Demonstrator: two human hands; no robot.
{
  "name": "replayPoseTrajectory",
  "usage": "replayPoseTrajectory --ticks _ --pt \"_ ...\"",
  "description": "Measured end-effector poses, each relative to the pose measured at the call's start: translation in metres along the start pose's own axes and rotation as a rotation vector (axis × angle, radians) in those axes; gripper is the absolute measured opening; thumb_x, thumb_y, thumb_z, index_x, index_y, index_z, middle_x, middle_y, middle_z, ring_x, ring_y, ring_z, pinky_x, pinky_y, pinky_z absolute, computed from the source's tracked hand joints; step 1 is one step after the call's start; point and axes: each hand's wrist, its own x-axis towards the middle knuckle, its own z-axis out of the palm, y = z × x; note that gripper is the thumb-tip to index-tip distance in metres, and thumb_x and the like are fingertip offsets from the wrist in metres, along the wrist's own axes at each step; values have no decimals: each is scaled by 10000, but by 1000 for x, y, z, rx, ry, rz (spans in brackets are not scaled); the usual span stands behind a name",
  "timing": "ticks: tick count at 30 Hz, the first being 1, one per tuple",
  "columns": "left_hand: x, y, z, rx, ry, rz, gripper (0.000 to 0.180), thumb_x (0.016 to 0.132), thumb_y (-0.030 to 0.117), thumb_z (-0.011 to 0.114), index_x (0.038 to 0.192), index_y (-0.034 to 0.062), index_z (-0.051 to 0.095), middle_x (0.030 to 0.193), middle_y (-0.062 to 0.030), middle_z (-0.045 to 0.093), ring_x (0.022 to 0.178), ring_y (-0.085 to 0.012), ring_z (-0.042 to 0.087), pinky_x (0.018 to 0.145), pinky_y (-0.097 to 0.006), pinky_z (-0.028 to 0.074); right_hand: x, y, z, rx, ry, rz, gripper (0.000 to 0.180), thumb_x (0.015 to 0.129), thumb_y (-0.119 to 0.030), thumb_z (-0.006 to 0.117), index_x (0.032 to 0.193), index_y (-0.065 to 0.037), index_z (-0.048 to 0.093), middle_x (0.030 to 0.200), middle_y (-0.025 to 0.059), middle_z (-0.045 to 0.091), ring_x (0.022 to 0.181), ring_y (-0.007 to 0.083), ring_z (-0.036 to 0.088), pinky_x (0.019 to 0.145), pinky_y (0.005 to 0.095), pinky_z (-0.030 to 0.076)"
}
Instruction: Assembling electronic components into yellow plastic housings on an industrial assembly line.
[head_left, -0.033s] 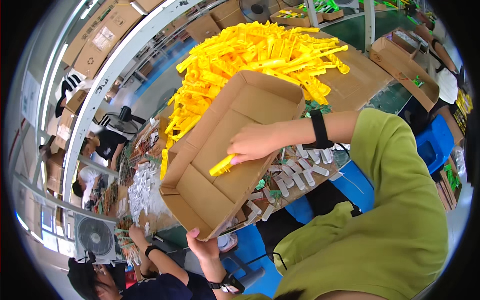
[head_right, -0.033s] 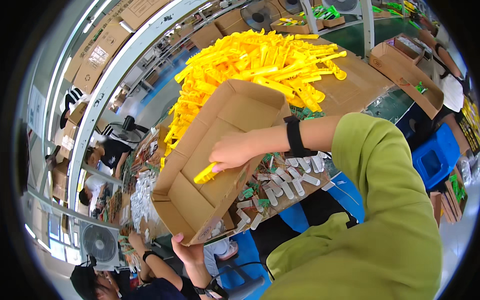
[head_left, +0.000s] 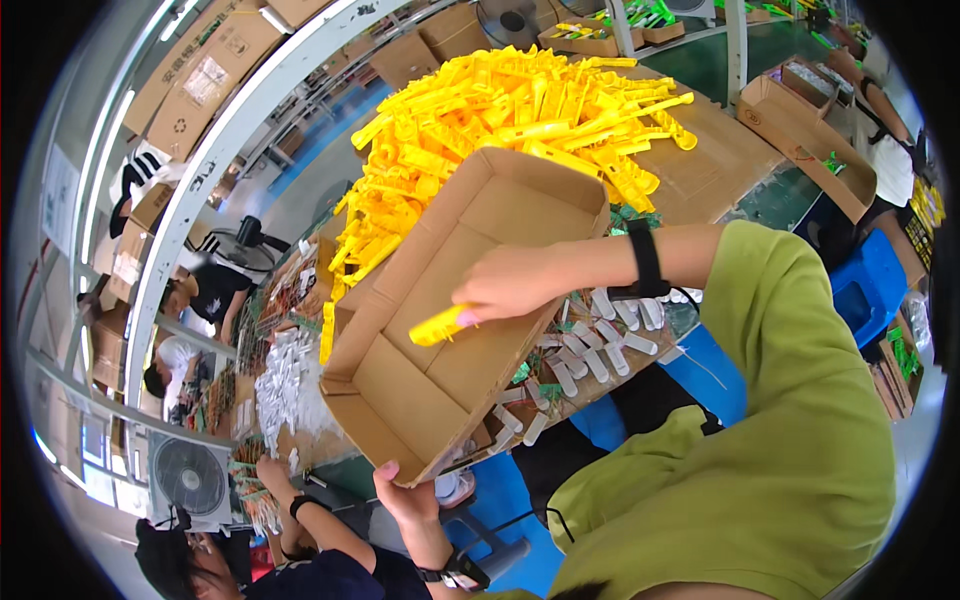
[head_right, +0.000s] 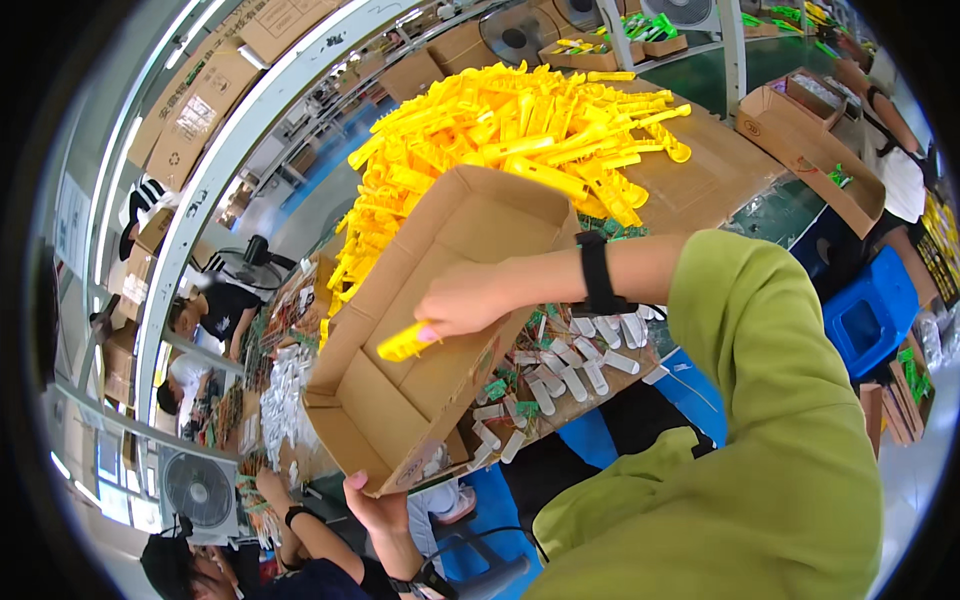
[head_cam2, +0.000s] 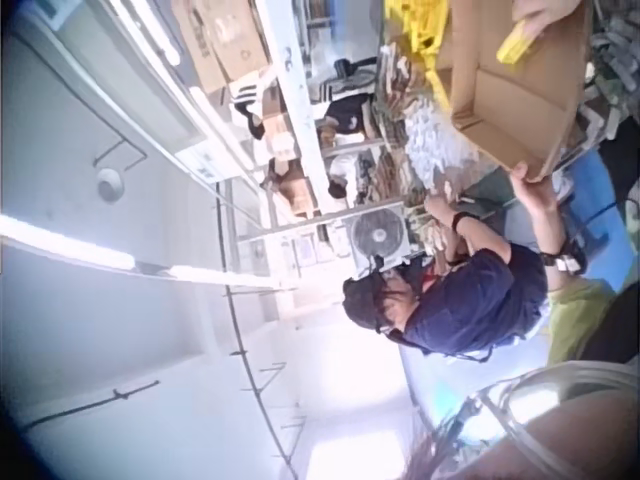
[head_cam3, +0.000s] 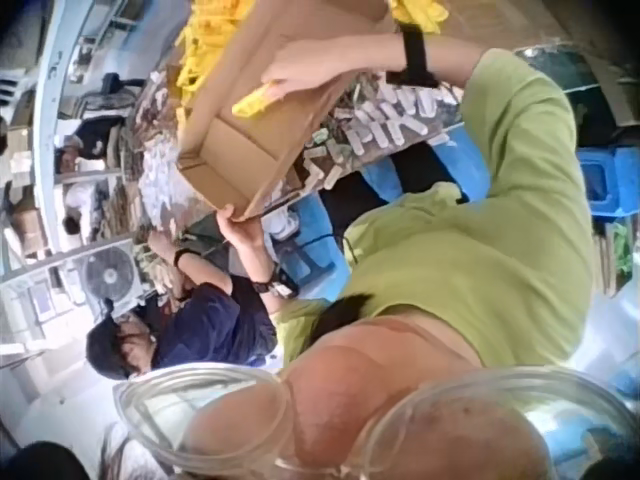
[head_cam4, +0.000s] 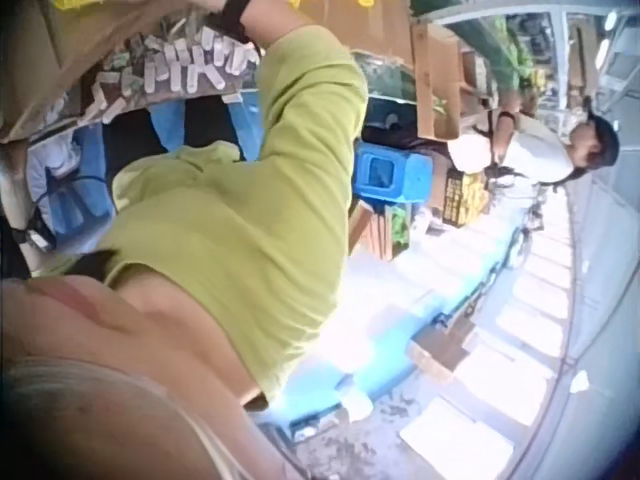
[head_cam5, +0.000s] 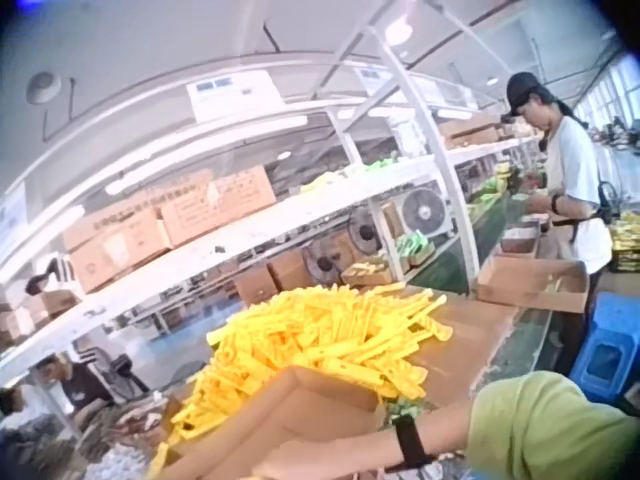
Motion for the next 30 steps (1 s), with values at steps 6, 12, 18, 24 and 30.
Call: replayPoseTrajectory --ticks 6,12,18,24,30 --pt "5 20 -17 60 125 66 570 660 212 497 1198 49 400 1137 -87 487 1040 -239 482 853 -393 403 -51 32 -107 196 546 328 487 857 -465 388 1090 -48 480 905 85 572 874 213 546 762 334 426" --pt "17 55 -12 175 248 300 533 678 246 505 1166 44 430 1101 -82 492 1008 -221 484 800 -381 429 -143 194 -116 -401 588 790 567 795 -500 448 1162 -69 431 1016 178 533 955 306 519 798 391 413" --pt "5 64 -12 62 323 345 708 645 188 593 1273 39 301 1216 -146 423 1069 -317 450 832 -501 424 -212 307 -80 -330 405 1178 513 793 -378 506 1189 -66 413 1135 156 501 1015 305 493 838 399 399" --pt "25 66 8 145 284 407 637 668 179 577 1245 35 349 1214 -154 424 1081 -305 438 834 -488 407 -199 333 -66 -358 564 891 500 771 -324 535 1232 -196 392 1203 122 451 1126 281 405 935 482 289" --pt "85 67 67 358 352 491 578 694 337 512 1199 84 391 1126 -87 457 1017 -251 456 767 -404 413 -170 319 -69 -342 381 1060 703 733 -313 545 1338 -233 196 1373 136 186 1286 268 140 981 592 76"
